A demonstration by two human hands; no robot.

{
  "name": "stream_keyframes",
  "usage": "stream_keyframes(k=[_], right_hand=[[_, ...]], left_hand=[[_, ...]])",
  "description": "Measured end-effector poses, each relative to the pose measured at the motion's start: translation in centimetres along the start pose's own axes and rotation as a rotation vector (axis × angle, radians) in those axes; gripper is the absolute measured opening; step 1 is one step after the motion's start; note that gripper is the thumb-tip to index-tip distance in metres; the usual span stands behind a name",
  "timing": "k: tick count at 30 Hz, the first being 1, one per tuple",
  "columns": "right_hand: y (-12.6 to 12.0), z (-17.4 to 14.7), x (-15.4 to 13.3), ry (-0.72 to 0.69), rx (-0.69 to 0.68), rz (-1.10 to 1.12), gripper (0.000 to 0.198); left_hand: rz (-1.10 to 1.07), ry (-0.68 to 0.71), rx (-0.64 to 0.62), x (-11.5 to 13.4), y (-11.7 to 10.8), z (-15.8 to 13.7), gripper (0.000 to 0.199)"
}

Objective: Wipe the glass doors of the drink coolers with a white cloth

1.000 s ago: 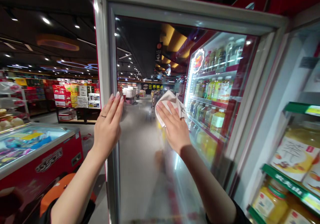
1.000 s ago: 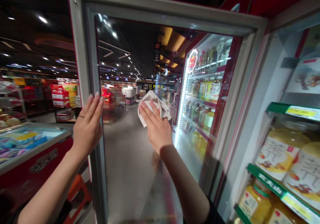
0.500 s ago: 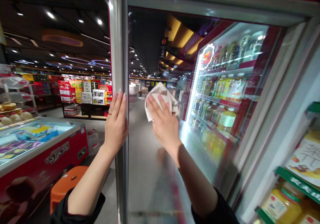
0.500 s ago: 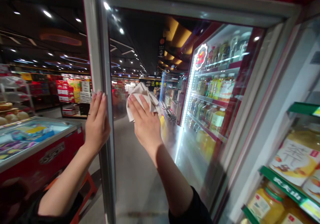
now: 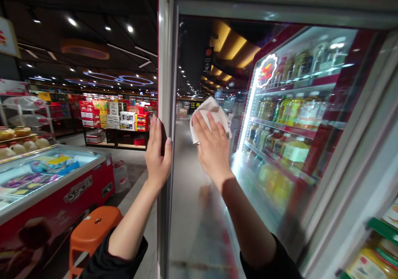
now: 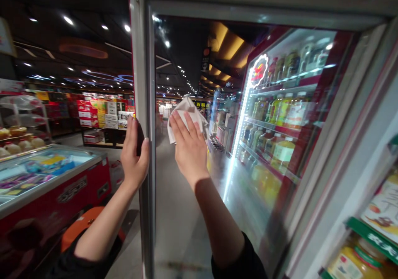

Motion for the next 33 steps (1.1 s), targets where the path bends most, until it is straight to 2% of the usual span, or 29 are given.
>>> stream_keyframes(k=[2, 4, 7, 9, 12, 15, 17, 21, 25, 28, 31, 33], right_hand=[[1.0, 0.3, -2.0, -0.057, -0.042, 0.005, 0.089], [1.9, -0.8, -2.9, -0.097, -0.081, -0.005, 0.088], [2.5, -3.0, -2.3, -0.113, -0.087, -0.031, 0.09], [2.1, -3.3, -1.2, -0.079, -0.046, -0.034, 0.093], [0.9, -1.0, -0.6, -0.034, 0.018, -0.002, 0.096], [0.5, 2.3, -2.0, -0.032, 0.024, 0.031, 0.091], [0.8, 3.2, -2.8, -0.011, 0.007, 0.029, 0.085], [1.9, 0.3, -3.2, -0.062, -0.045, 0.002, 0.086], [1.9, -2.8, -1.5, -0.094, -0.038, -0.066, 0.091], [1.4, -1.9, -1.2, -0.054, 0.006, -0.064, 0.087], [1.9, -0.2, -2.7, -0.048, 0.008, -0.025, 0.085], [2.6, -0.5, -3.9, -0.055, -0.008, -0.015, 0.086]], left_hand=[[-0.009, -0.023, 0.004, -0.4, 0.2, -0.1, 0.068], [-0.014, -0.051, 0.005, -0.9, 0.3, -0.3, 0.068], [-0.041, -0.105, -0.004, -1.5, 0.7, -0.6, 0.068], [-0.079, -0.131, -0.009, -1.8, 0.9, -0.8, 0.067], [-0.119, -0.155, -0.008, -1.9, 1.0, -1.1, 0.066], [-0.097, -0.169, -0.021, -2.0, 1.1, -1.3, 0.066], [-0.074, -0.163, -0.029, -1.9, 1.1, -1.3, 0.066], [-0.083, -0.149, -0.023, -1.9, 1.2, -1.2, 0.065], [-0.179, -0.157, 0.001, -2.1, 1.4, -1.2, 0.063], [-0.213, -0.156, 0.037, -2.1, 1.3, -1.3, 0.06], [-0.207, -0.131, 0.057, -1.9, 1.1, -1.5, 0.059], [-0.2, -0.111, 0.046, -1.8, 1.0, -1.5, 0.06]])
Point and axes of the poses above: each hand's wrist, its own z-axis towards the middle knuckle, its own y-axis out of the palm, x = y × z, the point moved 8 cm from there along z, towards the middle knuckle, and after that the axes turned 3 degrees about -y, right-handed, at the moved point
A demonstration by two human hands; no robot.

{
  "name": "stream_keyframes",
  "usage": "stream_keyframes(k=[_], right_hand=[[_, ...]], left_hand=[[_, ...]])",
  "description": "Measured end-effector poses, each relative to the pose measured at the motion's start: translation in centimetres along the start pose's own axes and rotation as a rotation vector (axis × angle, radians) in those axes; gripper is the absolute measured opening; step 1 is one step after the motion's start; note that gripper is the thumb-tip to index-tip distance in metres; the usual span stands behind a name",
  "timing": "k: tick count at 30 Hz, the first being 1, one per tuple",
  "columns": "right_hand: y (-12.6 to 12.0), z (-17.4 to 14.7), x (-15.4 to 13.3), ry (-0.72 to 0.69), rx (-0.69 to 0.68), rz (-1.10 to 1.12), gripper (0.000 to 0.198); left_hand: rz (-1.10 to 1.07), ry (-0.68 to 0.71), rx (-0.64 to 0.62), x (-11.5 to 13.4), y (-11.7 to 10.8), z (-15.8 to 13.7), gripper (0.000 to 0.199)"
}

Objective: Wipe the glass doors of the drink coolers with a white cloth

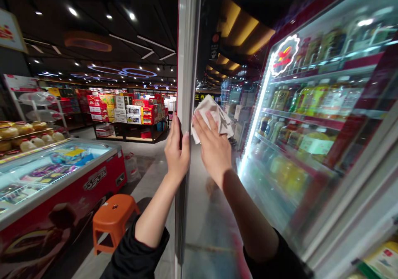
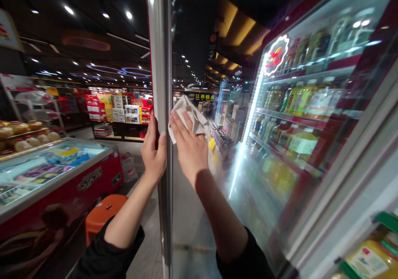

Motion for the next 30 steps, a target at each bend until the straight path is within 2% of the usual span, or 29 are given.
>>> stream_keyframes(k=[4, 8, 11, 15, 19, 22, 24, 27, 30], right_hand=[[0.8, -4.3, -1.0, -0.057, -0.009, -0.023, 0.083], [0.0, -8.0, 0.6, -0.034, 0.018, -0.055, 0.074], [-0.2, -7.1, 1.2, 0.036, 0.047, -0.041, 0.078], [1.1, -4.5, -0.9, 0.033, 0.032, -0.017, 0.079], [1.8, -6.2, -2.5, -0.016, 0.047, -0.017, 0.073], [1.7, -8.9, -1.8, -0.062, 0.014, 0.009, 0.077], [1.1, -9.7, -0.6, -0.027, -0.006, 0.004, 0.077], [0.3, -8.5, 0.9, 0.076, 0.008, 0.005, 0.08], [0.4, -6.4, 0.3, 0.089, 0.009, 0.026, 0.084]], left_hand=[[0.026, 0.032, -0.034, 0.1, 0.0, 0.0, 0.061], [0.033, 0.107, -0.077, 0.5, 0.1, -0.1, 0.063], [0.05, 0.117, -0.105, 0.4, 0.3, -0.3, 0.063], [0.056, 0.089, -0.132, 0.0, 0.3, -0.5, 0.063], [0.039, 0.093, -0.166, -0.2, 0.0, -0.6, 0.063], [0.026, 0.104, -0.185, -0.2, -0.2, -0.7, 0.062], [0.01, 0.105, -0.194, -0.2, -0.2, -0.9, 0.062], [-0.004, 0.096, -0.185, -0.3, 0.1, -1.1, 0.062], [-0.014, 0.071, -0.176, -0.6, 0.4, -1.2, 0.062]])
Point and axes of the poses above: each hand's wrist, its own z-axis towards the middle knuckle, its own y-axis out of the palm, x = y × z, the point moved 8 cm from there along z, towards the middle knuckle, and after that the axes turned 3 degrees about -y, right-handed, at the moved point
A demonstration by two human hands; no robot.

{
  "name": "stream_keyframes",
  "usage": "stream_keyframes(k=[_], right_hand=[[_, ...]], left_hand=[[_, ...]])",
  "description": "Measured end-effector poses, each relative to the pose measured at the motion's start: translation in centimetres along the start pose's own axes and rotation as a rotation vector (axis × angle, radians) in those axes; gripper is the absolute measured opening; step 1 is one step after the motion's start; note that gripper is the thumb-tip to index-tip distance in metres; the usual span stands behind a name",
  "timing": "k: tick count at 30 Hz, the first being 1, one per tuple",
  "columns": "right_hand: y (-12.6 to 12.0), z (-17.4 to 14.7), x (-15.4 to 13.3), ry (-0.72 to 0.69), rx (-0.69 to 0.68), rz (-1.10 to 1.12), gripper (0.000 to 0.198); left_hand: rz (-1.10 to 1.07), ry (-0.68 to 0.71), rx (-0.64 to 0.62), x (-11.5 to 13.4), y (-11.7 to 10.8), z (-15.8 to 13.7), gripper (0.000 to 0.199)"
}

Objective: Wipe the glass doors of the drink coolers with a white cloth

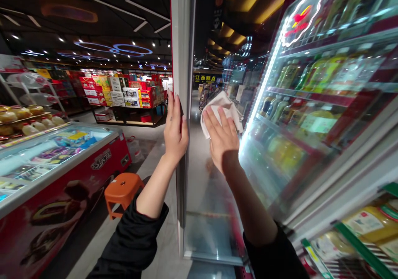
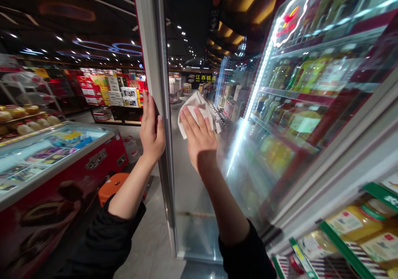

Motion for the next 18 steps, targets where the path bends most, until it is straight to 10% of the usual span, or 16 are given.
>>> stream_keyframes(k=[10, 18], right_hand=[[0.5, -3.5, 0.1, -0.116, 0.024, -0.042, 0.072], [0.1, 0.5, 0.9, 0.008, -0.041, -0.047, 0.088]], left_hand=[[0.005, 0.006, -0.03, 0.4, -0.2, 0.0, 0.063], [0.074, -0.002, 0.043, 0.5, -0.4, -0.2, 0.063]])
Point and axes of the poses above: each hand's wrist, its own z-axis towards the middle knuckle, its own y-axis out of the palm, x = y × z, the point moved 8 cm from there along z, towards the middle knuckle, and after that the axes turned 3 degrees about -y, right-handed, at the moved point
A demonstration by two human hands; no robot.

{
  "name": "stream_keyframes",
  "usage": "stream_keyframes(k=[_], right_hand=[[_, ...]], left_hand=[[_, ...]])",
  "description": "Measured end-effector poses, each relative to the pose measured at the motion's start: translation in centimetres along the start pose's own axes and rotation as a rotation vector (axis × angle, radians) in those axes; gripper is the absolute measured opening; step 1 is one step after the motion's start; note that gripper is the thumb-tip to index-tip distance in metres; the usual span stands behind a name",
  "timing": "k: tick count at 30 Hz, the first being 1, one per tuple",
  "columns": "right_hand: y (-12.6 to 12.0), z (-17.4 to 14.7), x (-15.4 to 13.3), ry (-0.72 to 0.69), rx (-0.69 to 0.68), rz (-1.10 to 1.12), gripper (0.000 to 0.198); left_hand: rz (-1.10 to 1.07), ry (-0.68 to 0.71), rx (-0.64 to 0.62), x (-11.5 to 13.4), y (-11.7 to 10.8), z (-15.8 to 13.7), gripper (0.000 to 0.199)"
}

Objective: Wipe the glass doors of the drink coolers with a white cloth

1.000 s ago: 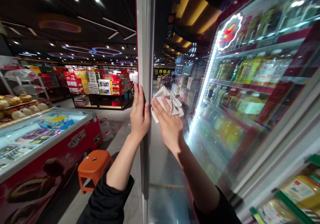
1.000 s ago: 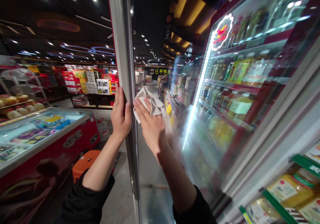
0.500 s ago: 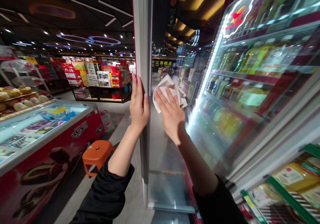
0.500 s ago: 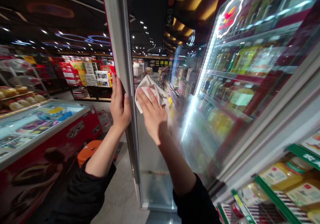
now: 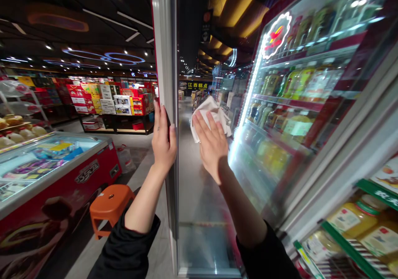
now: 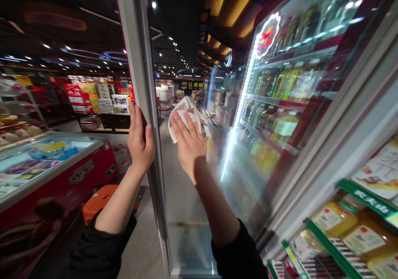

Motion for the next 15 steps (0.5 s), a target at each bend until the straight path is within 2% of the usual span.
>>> stream_keyframes(k=[4, 6, 9, 12, 15], right_hand=[[0.8, -1.7, -0.9, -0.068, 0.027, -0.042, 0.077], [0.5, -3.5, -0.1, -0.077, 0.068, -0.06, 0.074], [-0.3, -4.8, 2.3, -0.009, 0.113, -0.061, 0.074], [-1.2, -4.0, 4.3, 0.091, 0.134, -0.054, 0.08], [-1.3, -2.3, 4.4, 0.119, 0.117, -0.041, 0.084]], left_hand=[[0.01, 0.057, 0.018, 0.6, -0.4, -0.1, 0.064], [0.016, 0.093, 0.022, 1.0, -0.7, -0.2, 0.068], [0.036, 0.114, 0.013, 1.3, -0.7, -0.5, 0.074], [0.045, 0.121, -0.026, 1.5, -0.4, -0.8, 0.072], [0.072, 0.162, -0.047, 1.9, 0.0, -1.1, 0.07]])
Point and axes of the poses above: each hand's wrist, its own z-axis towards the middle knuckle, its own y-axis out of the palm, x = y × z, the point moved 8 cm from there along z, towards the middle knuckle, and after that the axes turned 3 degrees about -y, right-handed, at the moved point
